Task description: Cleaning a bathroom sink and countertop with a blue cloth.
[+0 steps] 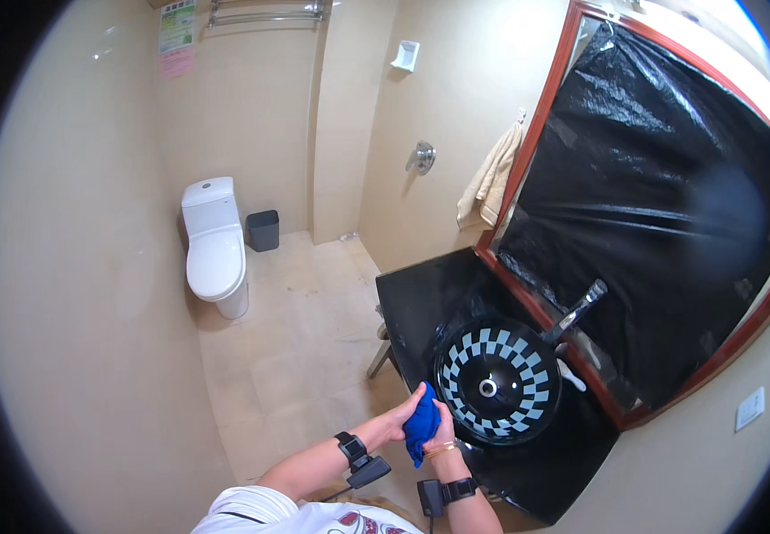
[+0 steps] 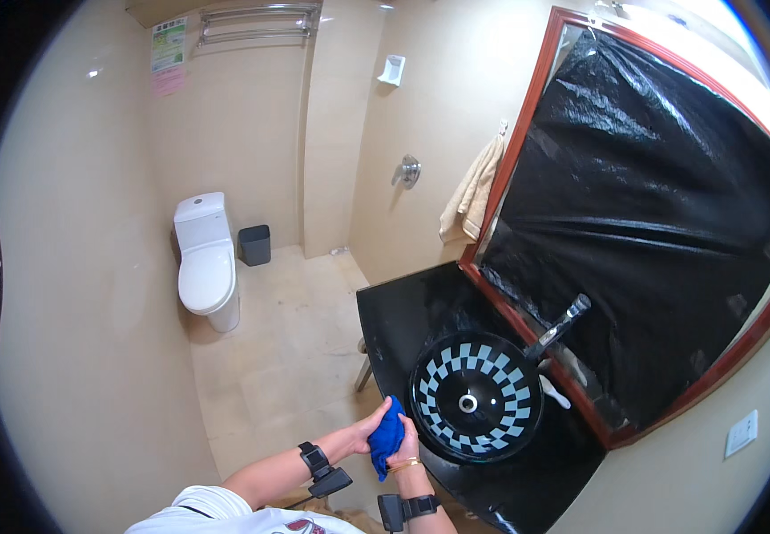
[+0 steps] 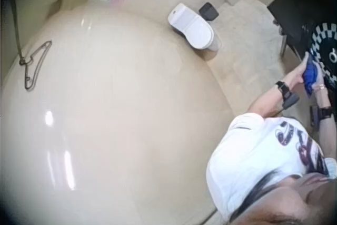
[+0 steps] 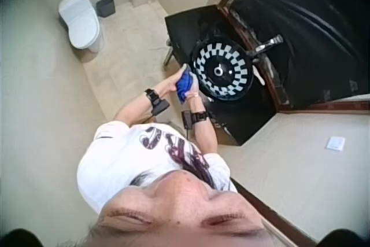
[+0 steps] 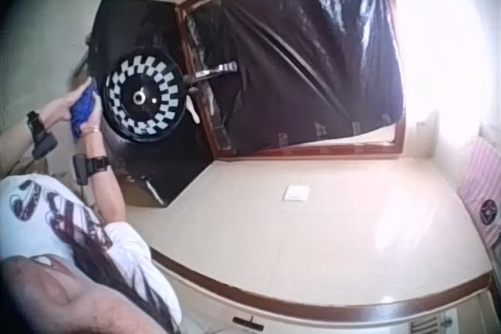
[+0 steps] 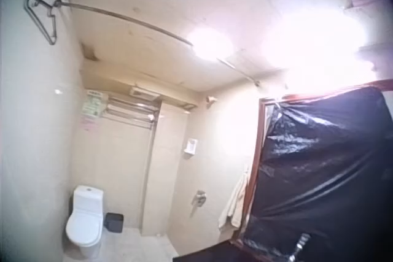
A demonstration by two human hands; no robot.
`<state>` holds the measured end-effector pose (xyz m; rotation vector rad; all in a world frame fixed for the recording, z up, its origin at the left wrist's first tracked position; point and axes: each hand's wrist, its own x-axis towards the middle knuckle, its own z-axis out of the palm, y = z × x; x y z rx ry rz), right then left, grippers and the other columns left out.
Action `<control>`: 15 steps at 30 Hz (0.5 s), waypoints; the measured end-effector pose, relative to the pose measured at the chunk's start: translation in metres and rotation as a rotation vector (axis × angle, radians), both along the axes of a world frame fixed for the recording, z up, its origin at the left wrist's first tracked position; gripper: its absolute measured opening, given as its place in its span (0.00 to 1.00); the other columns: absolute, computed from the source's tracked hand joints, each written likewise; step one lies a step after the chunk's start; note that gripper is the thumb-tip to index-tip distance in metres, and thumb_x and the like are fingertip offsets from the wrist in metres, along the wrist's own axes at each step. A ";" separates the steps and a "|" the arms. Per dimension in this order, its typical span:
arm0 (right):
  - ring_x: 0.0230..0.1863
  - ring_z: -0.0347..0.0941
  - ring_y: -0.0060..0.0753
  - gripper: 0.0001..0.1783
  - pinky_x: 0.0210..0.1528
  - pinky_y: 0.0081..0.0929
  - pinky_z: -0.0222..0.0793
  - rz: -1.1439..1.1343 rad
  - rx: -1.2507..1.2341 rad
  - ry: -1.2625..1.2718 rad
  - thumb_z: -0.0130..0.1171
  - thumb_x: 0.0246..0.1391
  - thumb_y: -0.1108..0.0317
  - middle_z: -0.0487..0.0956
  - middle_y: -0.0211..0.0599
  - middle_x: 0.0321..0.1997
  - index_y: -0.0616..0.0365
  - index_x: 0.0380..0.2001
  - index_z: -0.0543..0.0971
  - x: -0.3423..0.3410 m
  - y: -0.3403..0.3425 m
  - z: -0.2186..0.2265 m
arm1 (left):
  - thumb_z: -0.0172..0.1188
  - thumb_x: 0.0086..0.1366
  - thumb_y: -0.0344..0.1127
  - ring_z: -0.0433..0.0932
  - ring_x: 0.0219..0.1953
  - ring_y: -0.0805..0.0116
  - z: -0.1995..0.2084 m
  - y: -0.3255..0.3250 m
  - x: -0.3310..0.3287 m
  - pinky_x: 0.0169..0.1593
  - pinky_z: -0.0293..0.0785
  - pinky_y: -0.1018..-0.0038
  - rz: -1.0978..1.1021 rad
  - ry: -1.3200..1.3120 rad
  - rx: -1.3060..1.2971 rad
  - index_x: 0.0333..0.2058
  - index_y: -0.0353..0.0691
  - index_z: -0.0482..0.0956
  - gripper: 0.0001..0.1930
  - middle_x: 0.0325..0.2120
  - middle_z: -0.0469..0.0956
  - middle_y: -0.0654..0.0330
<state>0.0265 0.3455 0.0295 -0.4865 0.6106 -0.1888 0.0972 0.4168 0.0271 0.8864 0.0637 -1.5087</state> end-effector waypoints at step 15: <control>0.35 0.71 0.25 0.19 0.40 0.23 0.67 -0.171 -0.773 0.049 0.53 0.50 0.59 0.76 0.34 0.36 0.63 0.40 0.72 -0.028 -0.011 0.020 | 0.43 0.60 0.58 0.67 0.45 0.62 -0.066 0.007 0.006 0.51 0.62 0.69 0.177 -0.990 0.328 0.49 0.33 0.62 0.32 0.43 0.68 0.51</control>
